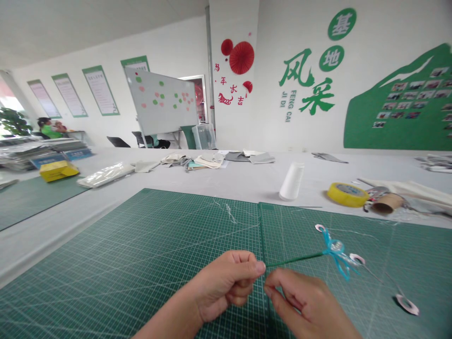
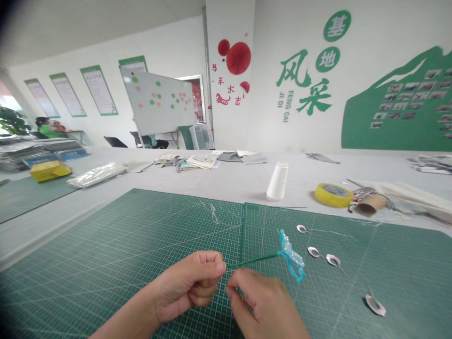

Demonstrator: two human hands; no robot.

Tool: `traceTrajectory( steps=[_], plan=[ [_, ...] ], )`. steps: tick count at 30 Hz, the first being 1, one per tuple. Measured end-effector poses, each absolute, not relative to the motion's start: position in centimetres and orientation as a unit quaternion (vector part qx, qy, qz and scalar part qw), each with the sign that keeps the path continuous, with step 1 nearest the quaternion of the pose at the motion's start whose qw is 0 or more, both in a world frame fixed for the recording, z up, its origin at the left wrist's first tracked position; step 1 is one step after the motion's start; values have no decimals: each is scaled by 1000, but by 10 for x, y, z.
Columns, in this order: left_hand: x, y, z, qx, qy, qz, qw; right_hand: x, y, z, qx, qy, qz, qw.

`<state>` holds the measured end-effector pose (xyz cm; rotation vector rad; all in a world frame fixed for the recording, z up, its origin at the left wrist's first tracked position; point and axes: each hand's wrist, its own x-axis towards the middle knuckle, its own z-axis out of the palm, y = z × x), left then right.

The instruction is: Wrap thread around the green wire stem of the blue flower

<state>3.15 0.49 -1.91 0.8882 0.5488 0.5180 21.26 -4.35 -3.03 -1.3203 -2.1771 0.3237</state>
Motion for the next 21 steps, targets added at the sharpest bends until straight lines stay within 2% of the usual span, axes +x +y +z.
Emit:
traceTrajectory(
  steps=[21],
  plan=[
    [38,2,-14,525,374,317,696,211,-46,-23,-472,-819,138,295]
  ],
)
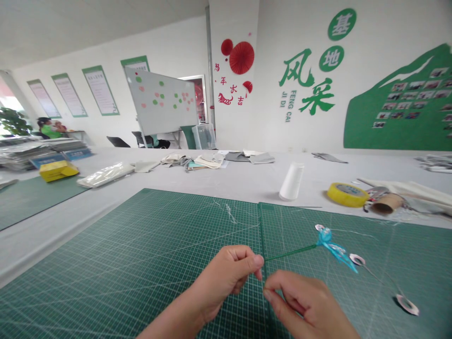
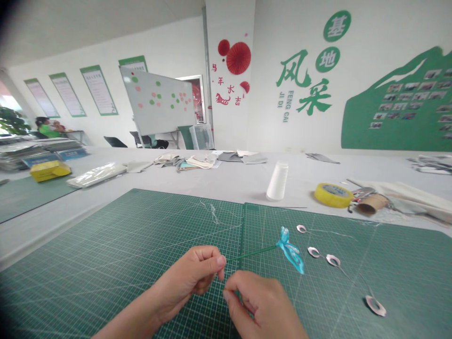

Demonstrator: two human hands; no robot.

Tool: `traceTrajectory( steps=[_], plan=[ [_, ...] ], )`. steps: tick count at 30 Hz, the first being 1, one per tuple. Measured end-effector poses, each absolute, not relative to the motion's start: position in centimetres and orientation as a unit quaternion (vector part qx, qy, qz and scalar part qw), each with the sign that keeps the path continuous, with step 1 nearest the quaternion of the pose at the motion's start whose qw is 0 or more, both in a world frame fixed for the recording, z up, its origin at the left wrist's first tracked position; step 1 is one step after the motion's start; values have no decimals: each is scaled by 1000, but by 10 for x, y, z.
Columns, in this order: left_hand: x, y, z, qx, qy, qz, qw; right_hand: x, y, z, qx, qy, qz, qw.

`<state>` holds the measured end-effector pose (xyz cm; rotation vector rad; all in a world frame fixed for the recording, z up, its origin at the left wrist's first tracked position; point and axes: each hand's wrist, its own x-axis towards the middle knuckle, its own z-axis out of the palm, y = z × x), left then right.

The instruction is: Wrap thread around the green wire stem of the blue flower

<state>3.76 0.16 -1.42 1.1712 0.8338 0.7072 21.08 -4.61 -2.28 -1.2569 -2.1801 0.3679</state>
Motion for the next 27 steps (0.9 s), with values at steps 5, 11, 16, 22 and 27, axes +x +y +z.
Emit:
traceTrajectory(
  steps=[5,11,16,22,27],
  plan=[
    [42,0,-8,545,404,323,660,210,-47,-22,-464,-819,149,304],
    [42,1,-8,525,393,367,660,213,-46,-25,-472,-807,169,311],
    [34,10,-16,438,368,436,695,217,-36,-33,-495,-767,235,335],
    [34,13,-19,417,363,449,702,230,-20,-48,-587,-682,253,356],
    [36,7,-18,424,363,424,713,237,-20,-42,-560,-621,235,496]
  ],
)
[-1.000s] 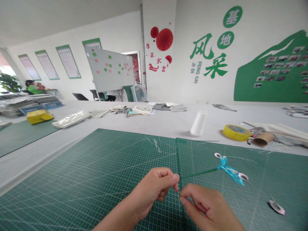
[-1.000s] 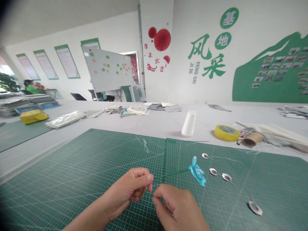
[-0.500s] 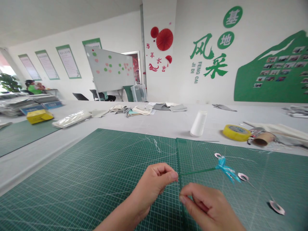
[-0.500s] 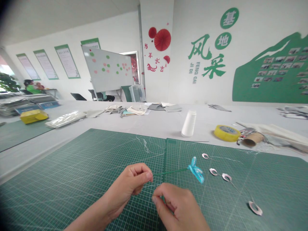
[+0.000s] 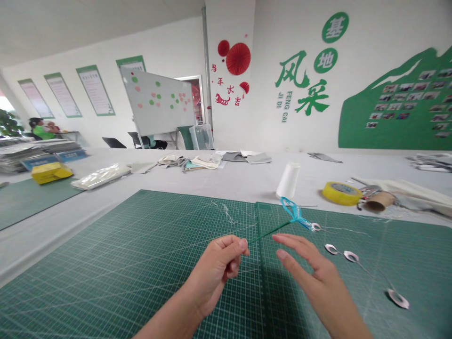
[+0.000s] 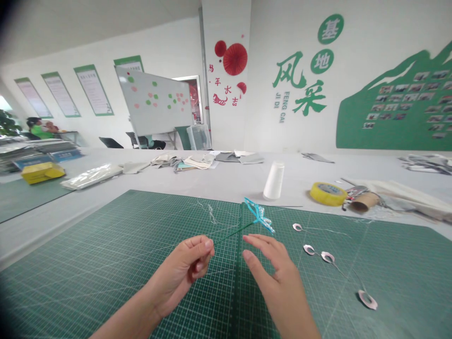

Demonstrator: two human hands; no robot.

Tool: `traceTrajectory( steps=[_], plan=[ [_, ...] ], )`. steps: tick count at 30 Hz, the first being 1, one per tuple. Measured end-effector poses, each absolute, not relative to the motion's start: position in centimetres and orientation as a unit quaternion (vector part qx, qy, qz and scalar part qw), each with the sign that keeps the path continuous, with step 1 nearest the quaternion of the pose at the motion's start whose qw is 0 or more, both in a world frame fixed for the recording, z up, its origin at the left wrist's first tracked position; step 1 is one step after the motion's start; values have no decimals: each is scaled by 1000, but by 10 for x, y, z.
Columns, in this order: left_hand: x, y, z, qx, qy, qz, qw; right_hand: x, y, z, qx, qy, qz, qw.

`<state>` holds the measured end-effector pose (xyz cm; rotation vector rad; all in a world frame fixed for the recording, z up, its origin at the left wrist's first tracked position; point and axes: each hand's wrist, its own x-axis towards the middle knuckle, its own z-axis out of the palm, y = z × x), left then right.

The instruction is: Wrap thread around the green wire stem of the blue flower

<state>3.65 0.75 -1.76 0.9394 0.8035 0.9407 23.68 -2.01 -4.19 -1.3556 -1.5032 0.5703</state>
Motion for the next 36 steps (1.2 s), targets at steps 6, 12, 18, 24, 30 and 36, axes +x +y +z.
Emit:
traceTrajectory(
  steps=[6,12,18,24,30,36],
  plan=[
    [41,3,-21,435,364,388,727,234,-28,-38,-508,-502,377,589],
    [43,1,-22,443,370,362,732,232,-28,-42,-510,-447,413,608],
    [42,3,-22,454,362,359,731,232,-28,-42,-512,-442,414,609],
    [41,1,-22,457,361,356,731,233,-29,-43,-515,-457,403,603],
    [42,1,-20,452,358,358,734,235,-29,-44,-548,-507,334,576],
    [41,3,-20,430,343,345,760,234,-34,-39,-572,-543,273,551]
  ],
)
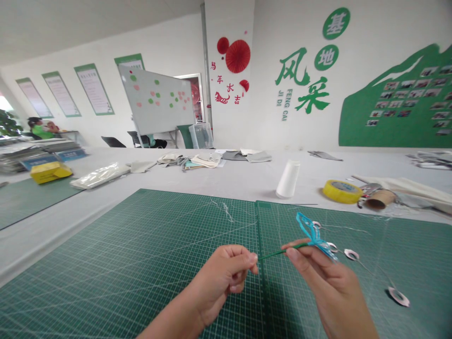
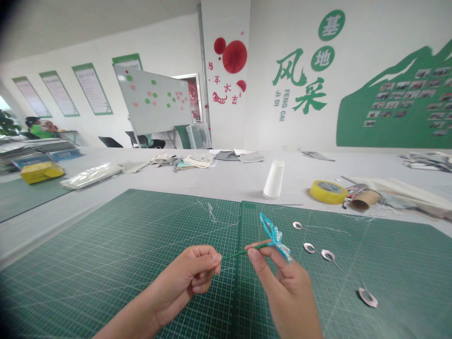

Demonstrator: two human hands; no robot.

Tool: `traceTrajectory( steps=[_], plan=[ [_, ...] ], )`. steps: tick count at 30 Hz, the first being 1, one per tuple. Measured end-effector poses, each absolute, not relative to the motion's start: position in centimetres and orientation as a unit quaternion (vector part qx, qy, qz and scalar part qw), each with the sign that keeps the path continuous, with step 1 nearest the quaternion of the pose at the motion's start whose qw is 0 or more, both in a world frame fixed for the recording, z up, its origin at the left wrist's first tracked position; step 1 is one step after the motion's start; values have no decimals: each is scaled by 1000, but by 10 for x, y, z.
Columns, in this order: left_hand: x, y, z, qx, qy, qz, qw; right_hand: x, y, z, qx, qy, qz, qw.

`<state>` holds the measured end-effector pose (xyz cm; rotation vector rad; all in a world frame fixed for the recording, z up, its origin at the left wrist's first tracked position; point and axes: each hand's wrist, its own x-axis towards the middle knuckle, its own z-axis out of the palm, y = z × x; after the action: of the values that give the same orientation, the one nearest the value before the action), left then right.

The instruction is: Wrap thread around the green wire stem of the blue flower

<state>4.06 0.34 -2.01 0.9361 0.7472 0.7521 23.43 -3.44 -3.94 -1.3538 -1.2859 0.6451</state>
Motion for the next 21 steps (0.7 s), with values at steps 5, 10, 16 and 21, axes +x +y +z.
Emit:
traceTrajectory(
  steps=[5,10,16,21],
  plan=[
    [40,2,-18,428,345,351,758,234,-31,-41,-579,-542,288,536],
    [40,2,-18,447,353,353,742,233,-25,-45,-549,-529,314,565],
    [40,3,-21,454,352,344,743,231,-30,-38,-544,-561,278,559],
    [40,2,-20,456,347,344,744,233,-32,-38,-550,-565,267,554]
  ],
)
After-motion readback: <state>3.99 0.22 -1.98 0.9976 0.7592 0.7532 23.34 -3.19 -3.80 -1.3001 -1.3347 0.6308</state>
